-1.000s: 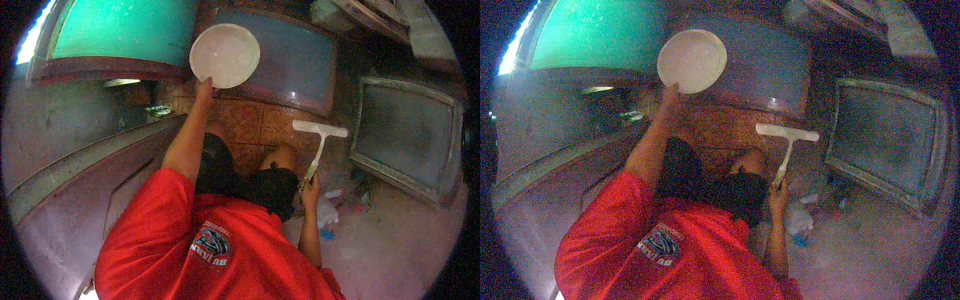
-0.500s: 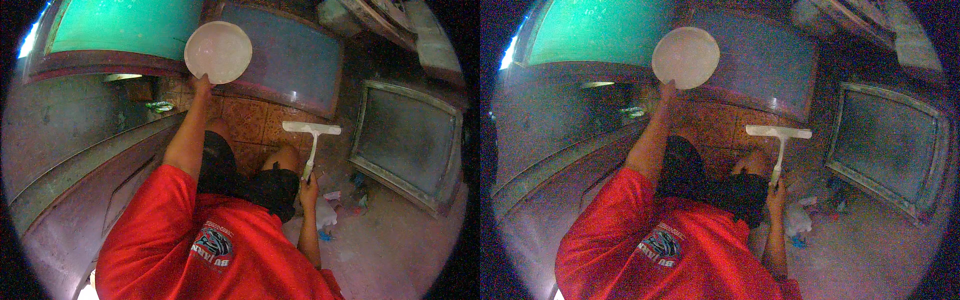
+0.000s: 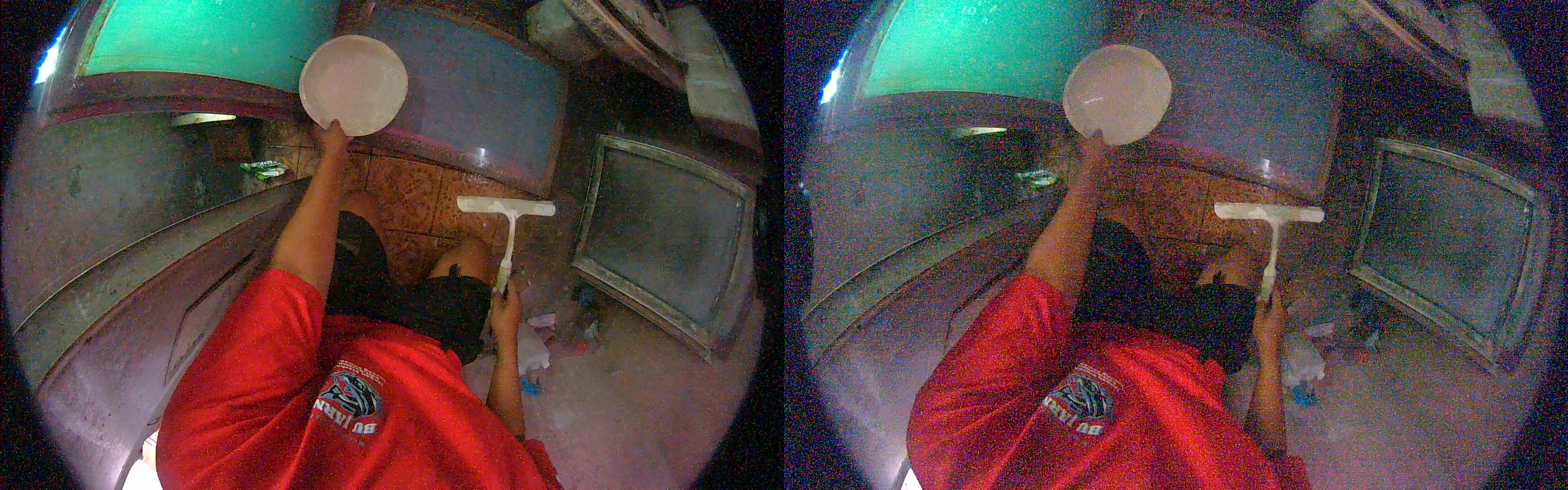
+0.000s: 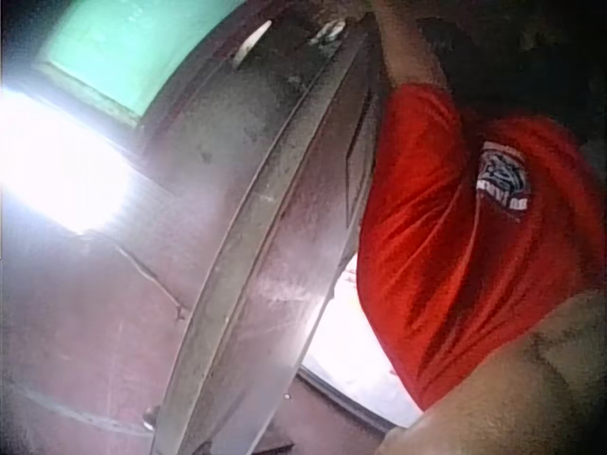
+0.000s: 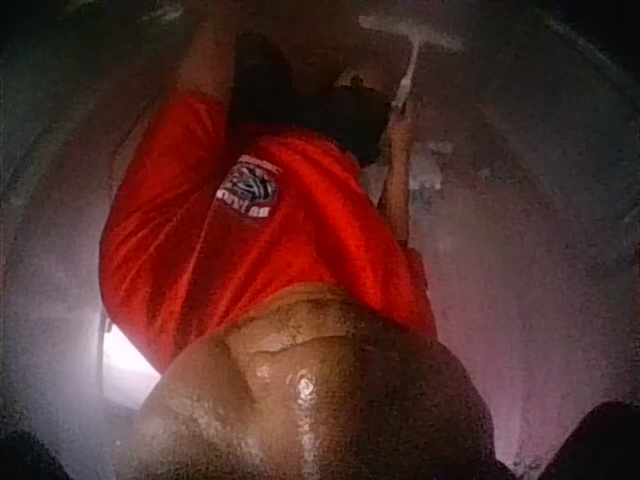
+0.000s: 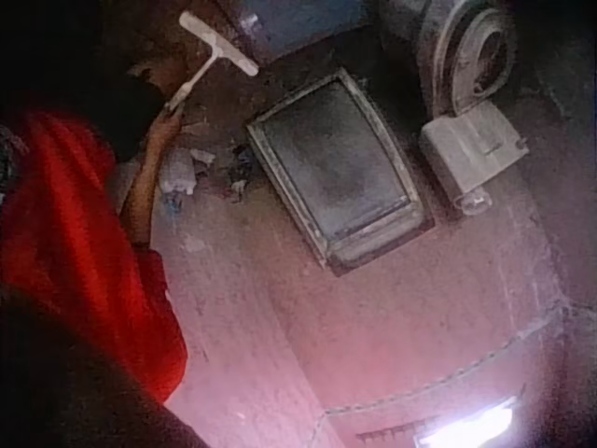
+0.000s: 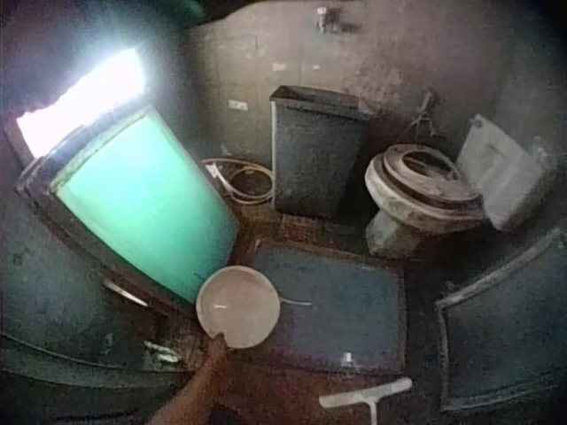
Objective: The person cleans screen printing frames by applying a liquid from a bowl with a brush and then using a squeegee to wipe the mesh surfaces.
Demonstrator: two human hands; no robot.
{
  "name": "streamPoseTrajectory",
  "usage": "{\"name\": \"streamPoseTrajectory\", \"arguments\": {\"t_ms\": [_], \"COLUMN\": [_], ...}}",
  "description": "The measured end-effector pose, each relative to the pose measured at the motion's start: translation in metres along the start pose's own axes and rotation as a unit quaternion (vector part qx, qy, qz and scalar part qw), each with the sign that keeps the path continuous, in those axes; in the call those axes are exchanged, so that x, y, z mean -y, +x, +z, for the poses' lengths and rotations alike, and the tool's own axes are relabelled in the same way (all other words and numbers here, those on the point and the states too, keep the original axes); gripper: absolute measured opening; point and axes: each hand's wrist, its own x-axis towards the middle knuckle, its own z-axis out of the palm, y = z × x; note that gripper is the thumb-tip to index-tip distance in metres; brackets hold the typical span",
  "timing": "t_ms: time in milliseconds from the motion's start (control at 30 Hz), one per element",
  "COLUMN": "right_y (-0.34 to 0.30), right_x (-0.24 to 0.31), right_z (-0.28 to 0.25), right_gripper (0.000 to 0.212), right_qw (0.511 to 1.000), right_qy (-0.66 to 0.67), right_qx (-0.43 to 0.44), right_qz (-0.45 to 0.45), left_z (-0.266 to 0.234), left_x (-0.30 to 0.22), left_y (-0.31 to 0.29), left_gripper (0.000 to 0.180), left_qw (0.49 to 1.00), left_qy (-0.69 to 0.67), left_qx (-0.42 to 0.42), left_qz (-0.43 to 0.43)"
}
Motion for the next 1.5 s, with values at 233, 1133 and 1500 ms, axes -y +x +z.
{"name": "streamPoseTrajectory", "arguments": {"t_ms": [233,1133,1500], "right_y": [0.003,0.016,0.066], "right_x": [-0.01,0.014,0.042], "right_z": [0.0,-0.014,-0.005], "right_gripper": [0.037,0.038,0.04], "right_qw": [0.999,0.997,0.994], "right_qy": [-0.037,-0.068,-0.103], "right_qx": [-0.007,0.023,0.037], "right_qz": [-0.035,0.028,0.027], "left_z": [0.015,0.032,-0.01], "left_x": [-0.016,-0.029,0.002], "left_y": [-0.03,-0.051,-0.061], "left_gripper": [0.049,0.045,0.055], "left_qw": [0.999,0.979,0.994], "left_qy": [0.032,0.145,0.101], "left_qx": [-0.005,-0.089,-0.02], "left_qz": [0.035,0.113,-0.021]}}
